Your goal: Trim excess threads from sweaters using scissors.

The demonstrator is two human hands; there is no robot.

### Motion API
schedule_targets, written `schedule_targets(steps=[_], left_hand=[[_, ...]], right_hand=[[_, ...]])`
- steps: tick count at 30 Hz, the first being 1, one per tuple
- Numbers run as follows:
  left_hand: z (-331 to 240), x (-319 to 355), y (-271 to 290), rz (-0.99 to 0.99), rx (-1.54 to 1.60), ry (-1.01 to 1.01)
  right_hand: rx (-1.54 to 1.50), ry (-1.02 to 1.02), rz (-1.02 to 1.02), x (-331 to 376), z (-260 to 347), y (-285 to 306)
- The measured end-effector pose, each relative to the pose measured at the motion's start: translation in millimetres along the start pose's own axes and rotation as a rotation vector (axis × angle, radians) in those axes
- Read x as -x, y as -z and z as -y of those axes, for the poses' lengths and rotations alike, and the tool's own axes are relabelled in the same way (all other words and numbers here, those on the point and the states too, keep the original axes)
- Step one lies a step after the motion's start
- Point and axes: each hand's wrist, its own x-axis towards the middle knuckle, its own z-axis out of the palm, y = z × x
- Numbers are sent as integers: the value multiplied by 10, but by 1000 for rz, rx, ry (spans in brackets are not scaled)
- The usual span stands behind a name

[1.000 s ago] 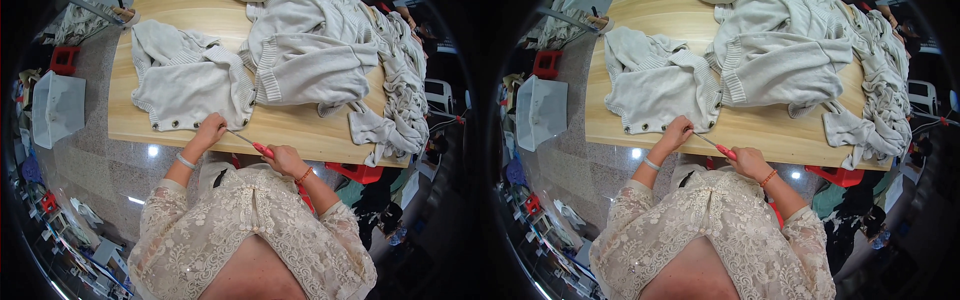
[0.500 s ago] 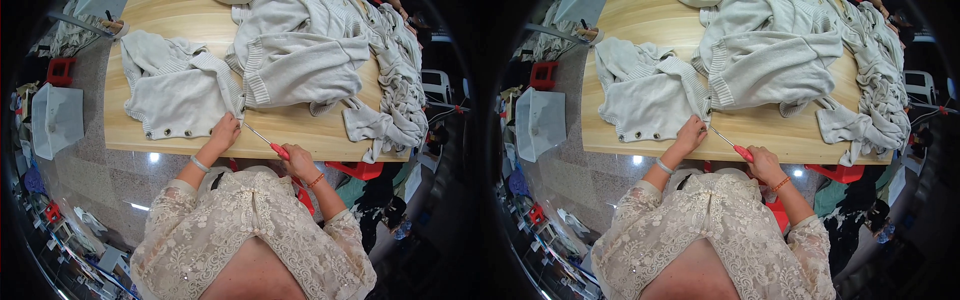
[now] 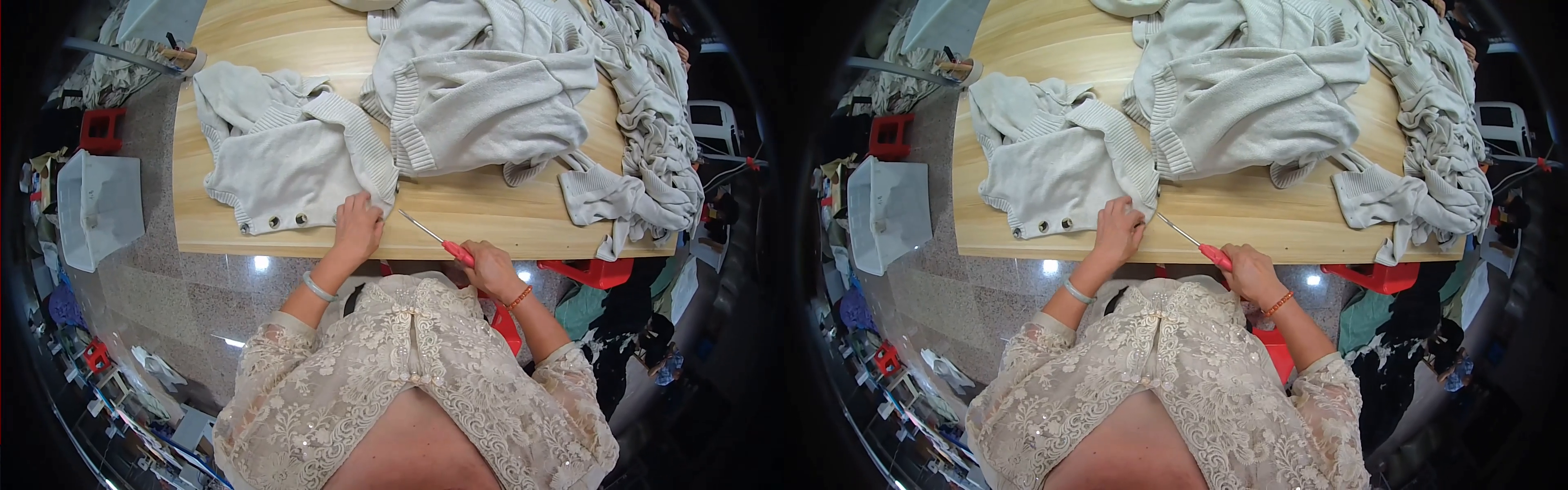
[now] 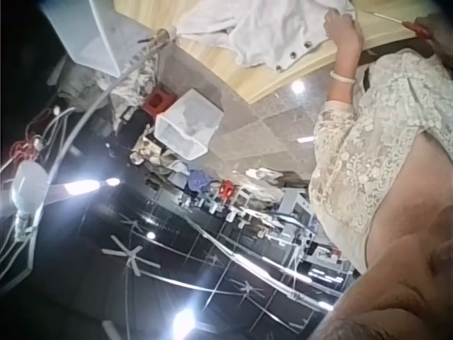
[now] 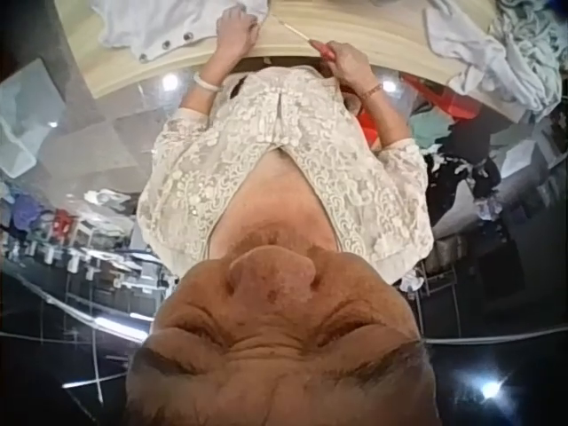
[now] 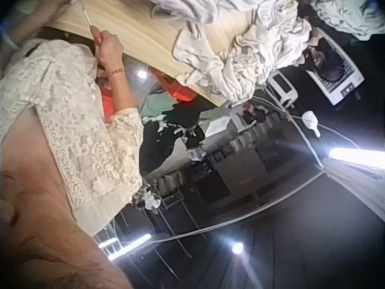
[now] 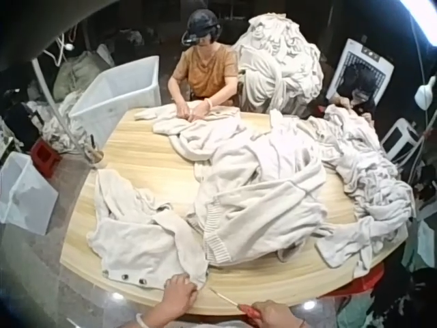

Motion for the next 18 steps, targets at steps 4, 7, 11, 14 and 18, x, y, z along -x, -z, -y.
schedule_targets(steps=[4, 7, 11, 14, 18], left_hand=[[-121, -264, -157, -85, 82, 4], [13, -414, -394, -36, 28, 104], [156, -372, -455, 26, 156, 230], [221, -353, -413, 49, 347, 304], [380, -301, -375, 113, 627, 414]], right_hand=[[-18, 28, -120, 74, -67, 14], [-9, -15, -127, 81, -44, 33], [-3, -50, -164, 69, -60, 13], [22, -41, -72, 22, -21, 52], [33, -68, -1, -84, 115, 128]])
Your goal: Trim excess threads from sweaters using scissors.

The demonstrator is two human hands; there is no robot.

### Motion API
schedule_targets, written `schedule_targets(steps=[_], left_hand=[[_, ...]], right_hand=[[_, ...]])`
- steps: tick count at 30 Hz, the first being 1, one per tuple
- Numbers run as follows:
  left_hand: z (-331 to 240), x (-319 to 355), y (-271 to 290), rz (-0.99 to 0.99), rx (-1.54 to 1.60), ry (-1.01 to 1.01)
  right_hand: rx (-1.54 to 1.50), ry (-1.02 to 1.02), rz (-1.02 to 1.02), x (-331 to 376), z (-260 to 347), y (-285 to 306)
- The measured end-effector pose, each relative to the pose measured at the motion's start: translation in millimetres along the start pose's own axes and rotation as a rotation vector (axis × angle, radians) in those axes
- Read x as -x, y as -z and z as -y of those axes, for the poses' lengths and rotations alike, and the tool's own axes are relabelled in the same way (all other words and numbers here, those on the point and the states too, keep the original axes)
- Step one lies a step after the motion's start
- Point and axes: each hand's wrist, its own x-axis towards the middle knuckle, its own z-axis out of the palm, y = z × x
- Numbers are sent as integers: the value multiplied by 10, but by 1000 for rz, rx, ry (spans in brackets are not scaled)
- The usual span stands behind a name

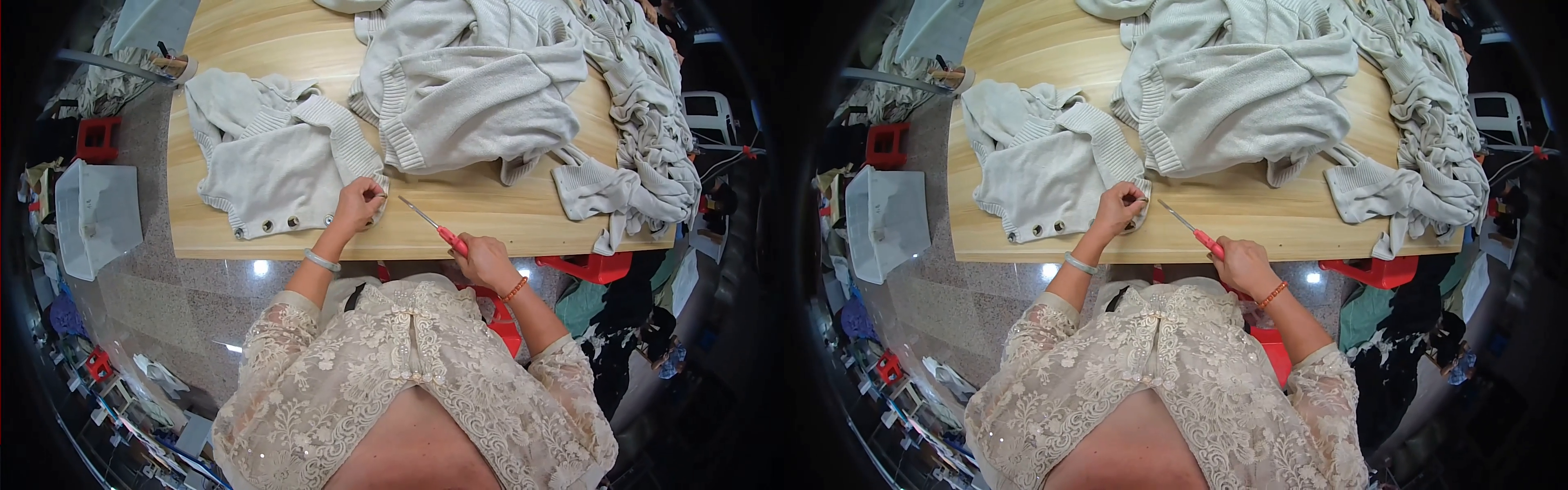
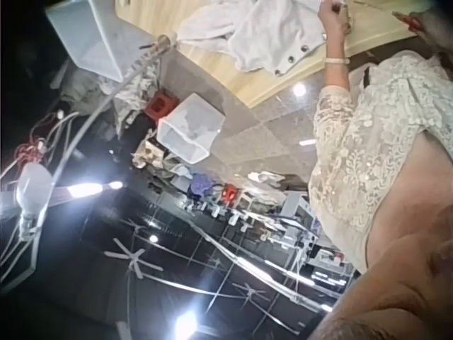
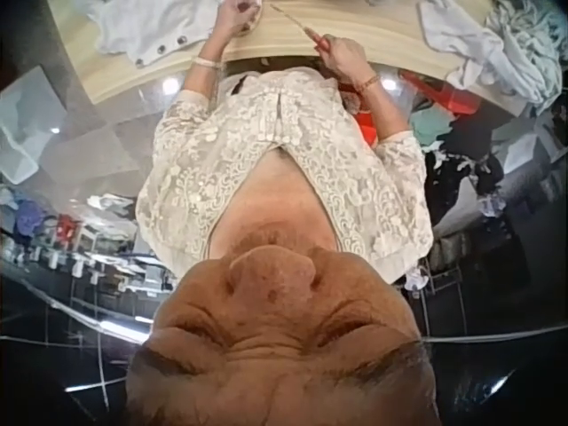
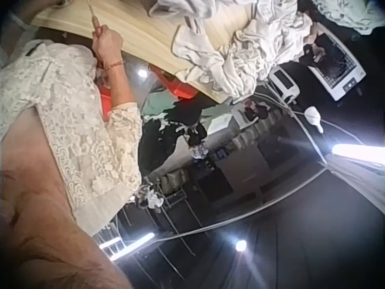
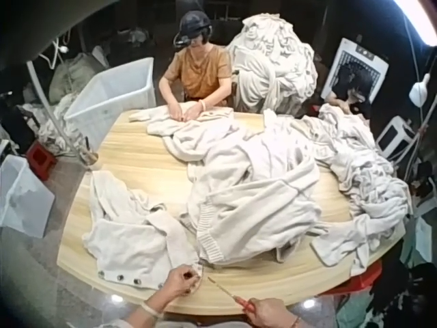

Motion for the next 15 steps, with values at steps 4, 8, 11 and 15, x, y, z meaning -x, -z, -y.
schedule_targets(steps=[4, 8, 11, 15], left_hand=[[267, 13, 39, 72, 243, 171], [421, 48, 44, 50, 305, -74], [398, 55, 46, 37, 468, -19], [207, 108, -11, -18, 462, 64]], right_hand=[[-14, 39, 58, -75, 20, 42], [-34, 60, 82, -129, 25, 129], [-16, 71, 142, -127, 87, 146], [-95, 14, 51, -144, 73, 23]])
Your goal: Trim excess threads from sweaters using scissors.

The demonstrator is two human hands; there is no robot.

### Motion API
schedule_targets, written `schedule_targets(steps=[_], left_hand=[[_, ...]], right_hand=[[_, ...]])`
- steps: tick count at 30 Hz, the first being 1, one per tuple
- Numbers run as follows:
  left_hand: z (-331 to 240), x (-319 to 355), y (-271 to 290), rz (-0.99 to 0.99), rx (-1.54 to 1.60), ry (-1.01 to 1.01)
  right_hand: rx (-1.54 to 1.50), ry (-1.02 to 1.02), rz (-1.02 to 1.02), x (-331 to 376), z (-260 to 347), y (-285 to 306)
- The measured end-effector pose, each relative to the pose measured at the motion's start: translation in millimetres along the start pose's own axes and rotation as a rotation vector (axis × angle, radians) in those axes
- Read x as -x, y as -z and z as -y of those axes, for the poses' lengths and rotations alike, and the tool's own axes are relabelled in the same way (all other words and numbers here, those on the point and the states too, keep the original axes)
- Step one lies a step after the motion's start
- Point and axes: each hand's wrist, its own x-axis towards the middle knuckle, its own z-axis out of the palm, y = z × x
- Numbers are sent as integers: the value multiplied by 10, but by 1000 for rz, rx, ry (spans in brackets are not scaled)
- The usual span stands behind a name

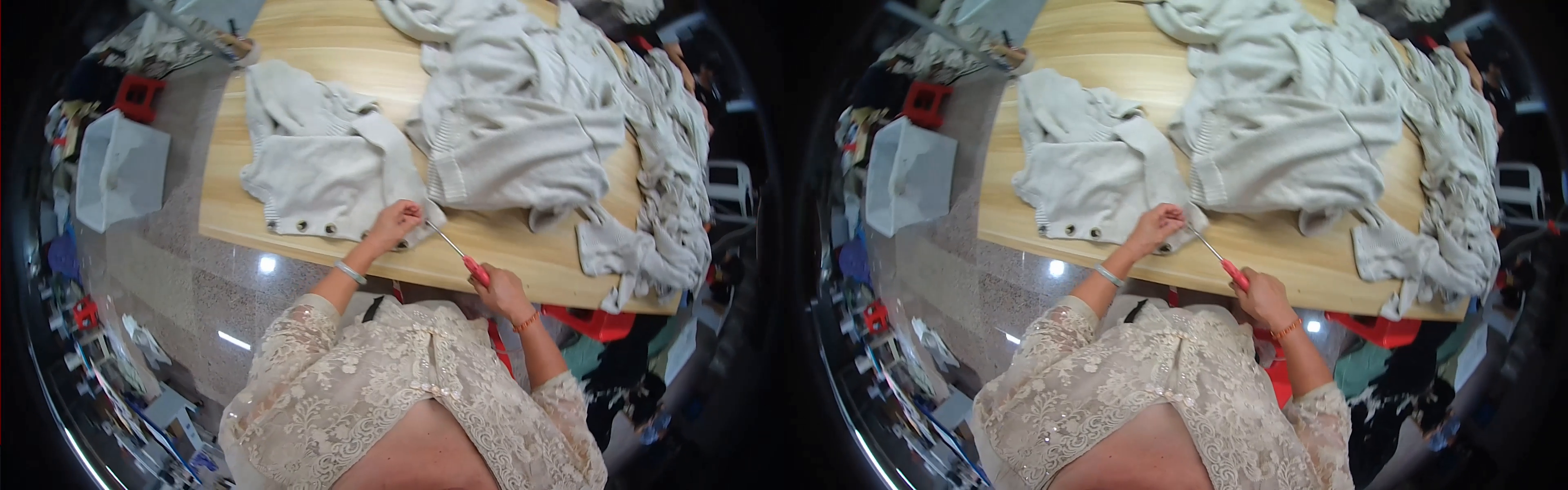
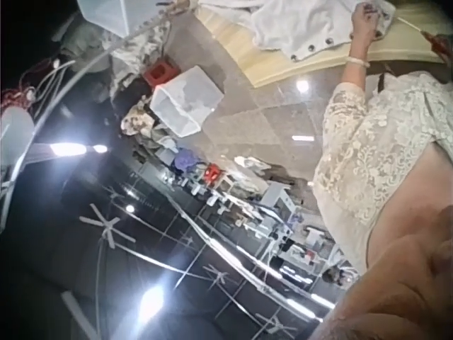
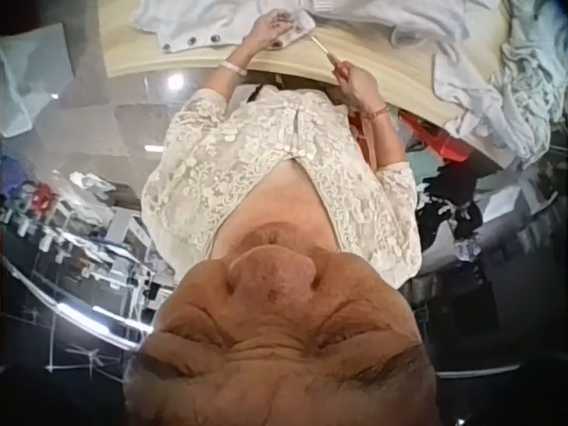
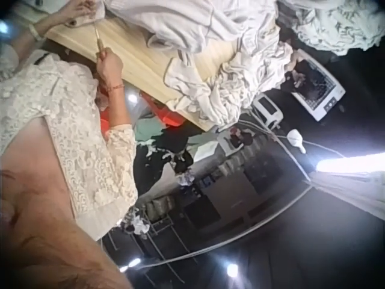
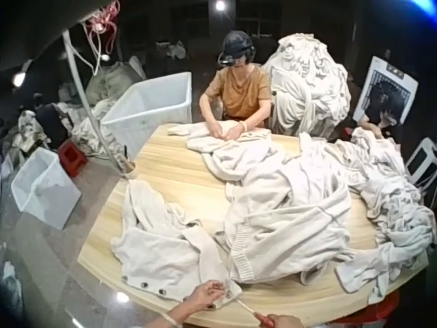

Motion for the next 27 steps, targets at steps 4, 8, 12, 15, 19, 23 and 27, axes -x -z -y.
schedule_targets(steps=[4, 8, 12, 15, 19, 23, 27], left_hand=[[-243, 203, 117, -161, -729, -385], [-630, 226, 1166, -743, -1169, -507], [-541, 386, 2495, -793, -1138, -165], [-849, 63, 2400, -456, -1042, 147], [-892, 116, 2592, -214, -905, 173], [-1786, 15, 2382, -14, -192, 174], [-3344, 72, 2086, 30, -49, 75]], right_hand=[[-7, 96, -167, 37, -137, -162], [0, 59, -192, 91, -207, -200], [-12, 55, -138, -18, 13, -154], [23, 38, -149, -91, 71, -150], [14, 84, -184, -243, 342, -200], [2, 21, -218, -333, 542, -207], [-46, -11, -232, -339, 759, -179]])
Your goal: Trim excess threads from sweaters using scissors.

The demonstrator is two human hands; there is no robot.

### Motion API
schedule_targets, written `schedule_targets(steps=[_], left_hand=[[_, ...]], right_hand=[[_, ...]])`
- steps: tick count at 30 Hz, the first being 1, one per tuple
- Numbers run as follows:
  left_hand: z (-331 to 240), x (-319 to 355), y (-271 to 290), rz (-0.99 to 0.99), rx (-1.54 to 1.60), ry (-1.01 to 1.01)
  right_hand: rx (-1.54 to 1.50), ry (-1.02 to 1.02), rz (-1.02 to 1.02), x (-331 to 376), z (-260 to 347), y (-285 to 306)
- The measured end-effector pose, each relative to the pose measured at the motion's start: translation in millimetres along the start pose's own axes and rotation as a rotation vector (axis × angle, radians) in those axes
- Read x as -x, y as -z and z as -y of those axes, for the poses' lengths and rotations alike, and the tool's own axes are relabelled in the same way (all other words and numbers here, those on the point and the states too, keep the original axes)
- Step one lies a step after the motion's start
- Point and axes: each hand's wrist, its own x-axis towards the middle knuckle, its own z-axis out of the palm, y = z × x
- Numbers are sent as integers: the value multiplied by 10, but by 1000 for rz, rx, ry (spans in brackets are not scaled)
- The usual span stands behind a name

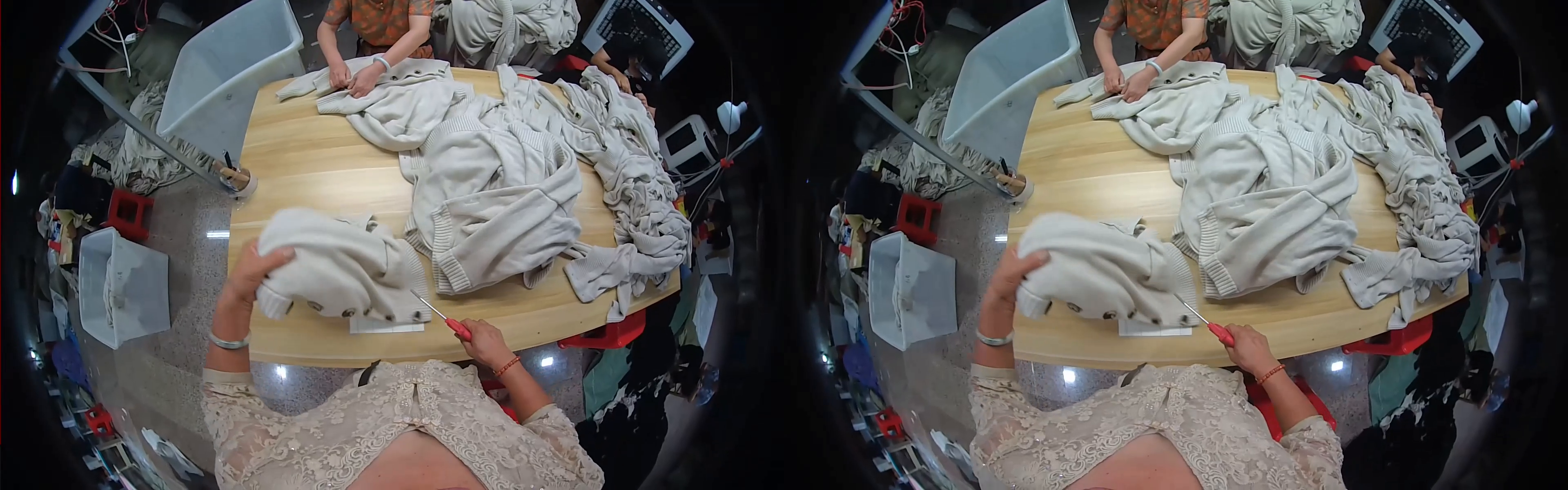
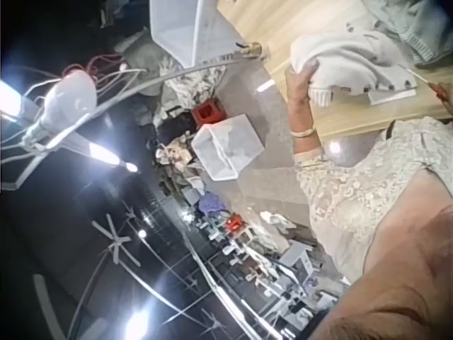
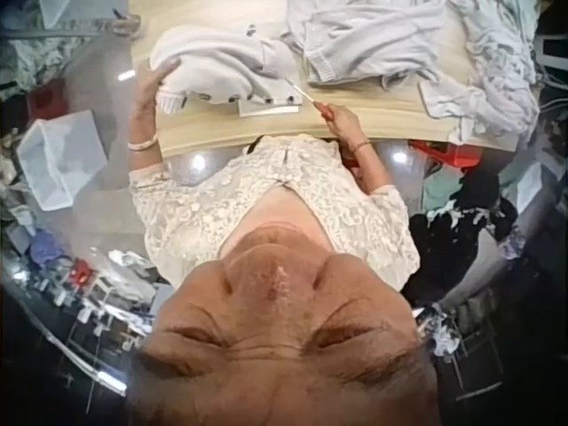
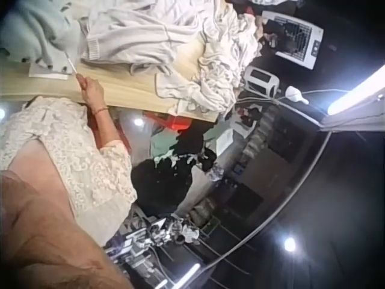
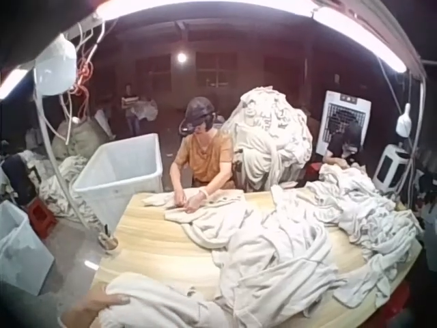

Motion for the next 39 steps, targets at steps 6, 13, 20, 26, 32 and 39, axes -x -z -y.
schedule_targets(steps=[6, 13, 20, 26, 32, 39], left_hand=[[-993, -217, 203, -23, 202, -193], [-1622, -651, 860, -72, 236, -398], [-2402, -2117, 1032, 392, -8, -569], [-1531, -2995, -568, 781, 339, -216], [130, -2249, -2891, 518, -438, -289], [942, -2023, -4060, 144, -1180, -880]], right_hand=[[-66, -80, -100, -29, 108, -190], [-142, -189, -156, 29, 58, -323], [-155, -179, -260, 170, 52, -244], [-222, -253, -310, 423, -195, -269], [-274, -306, -381, 641, -647, -255], [-307, -345, -516, 944, -1280, -9]])
